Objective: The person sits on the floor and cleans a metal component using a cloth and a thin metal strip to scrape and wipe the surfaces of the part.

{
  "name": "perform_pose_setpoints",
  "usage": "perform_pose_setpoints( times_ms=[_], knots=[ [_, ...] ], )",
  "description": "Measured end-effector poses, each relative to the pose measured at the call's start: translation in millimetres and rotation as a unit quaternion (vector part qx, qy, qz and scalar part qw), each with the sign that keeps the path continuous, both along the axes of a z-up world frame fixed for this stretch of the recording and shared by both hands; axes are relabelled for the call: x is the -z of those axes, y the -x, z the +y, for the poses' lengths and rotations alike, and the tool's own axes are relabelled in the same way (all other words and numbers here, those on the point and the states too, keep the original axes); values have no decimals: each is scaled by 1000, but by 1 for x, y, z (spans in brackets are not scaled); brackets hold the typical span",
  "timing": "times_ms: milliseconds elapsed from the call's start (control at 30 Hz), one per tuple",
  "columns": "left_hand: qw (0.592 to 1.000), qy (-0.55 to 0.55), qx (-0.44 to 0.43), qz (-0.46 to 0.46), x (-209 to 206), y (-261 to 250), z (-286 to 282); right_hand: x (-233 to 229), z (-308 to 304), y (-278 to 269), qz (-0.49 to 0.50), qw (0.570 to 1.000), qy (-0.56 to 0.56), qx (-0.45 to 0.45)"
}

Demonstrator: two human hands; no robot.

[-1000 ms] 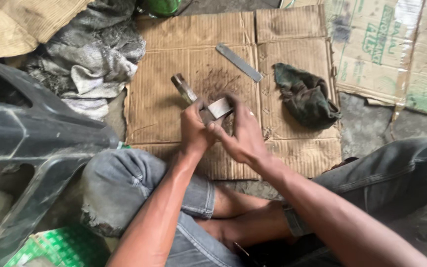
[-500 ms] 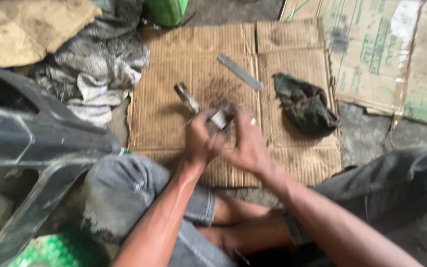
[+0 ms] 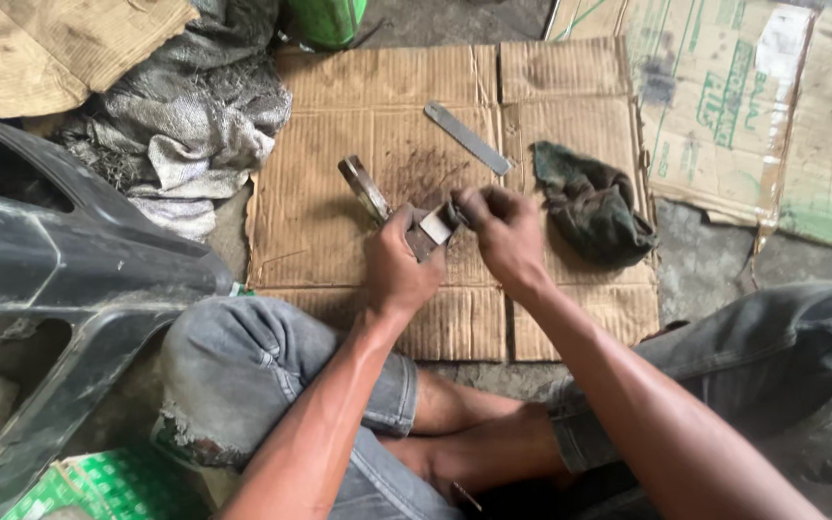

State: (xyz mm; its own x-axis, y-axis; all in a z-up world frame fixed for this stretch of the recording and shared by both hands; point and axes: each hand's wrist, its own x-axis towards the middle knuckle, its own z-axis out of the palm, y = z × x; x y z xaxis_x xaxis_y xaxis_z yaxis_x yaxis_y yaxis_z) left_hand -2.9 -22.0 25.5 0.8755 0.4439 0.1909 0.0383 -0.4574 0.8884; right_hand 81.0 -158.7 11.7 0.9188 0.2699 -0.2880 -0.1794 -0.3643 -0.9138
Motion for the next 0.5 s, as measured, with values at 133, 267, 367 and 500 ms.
perform_pose_setpoints(
  times_ms=[133,267,367,500],
  knots=[
    [991,-110,-6,-71,-4,3,-5,-4,1,-2,6,989,-148,18],
    [995,98,23,14,1,-1,-21,-6,-5,-4,40,985,-169,11],
    [922,367,110,64,-8,3,-15,-14,-8,-7,101,979,-175,18],
    [782,590,128,154,-23,3,6,-26,-7,-5,122,986,-114,-22]
  ],
)
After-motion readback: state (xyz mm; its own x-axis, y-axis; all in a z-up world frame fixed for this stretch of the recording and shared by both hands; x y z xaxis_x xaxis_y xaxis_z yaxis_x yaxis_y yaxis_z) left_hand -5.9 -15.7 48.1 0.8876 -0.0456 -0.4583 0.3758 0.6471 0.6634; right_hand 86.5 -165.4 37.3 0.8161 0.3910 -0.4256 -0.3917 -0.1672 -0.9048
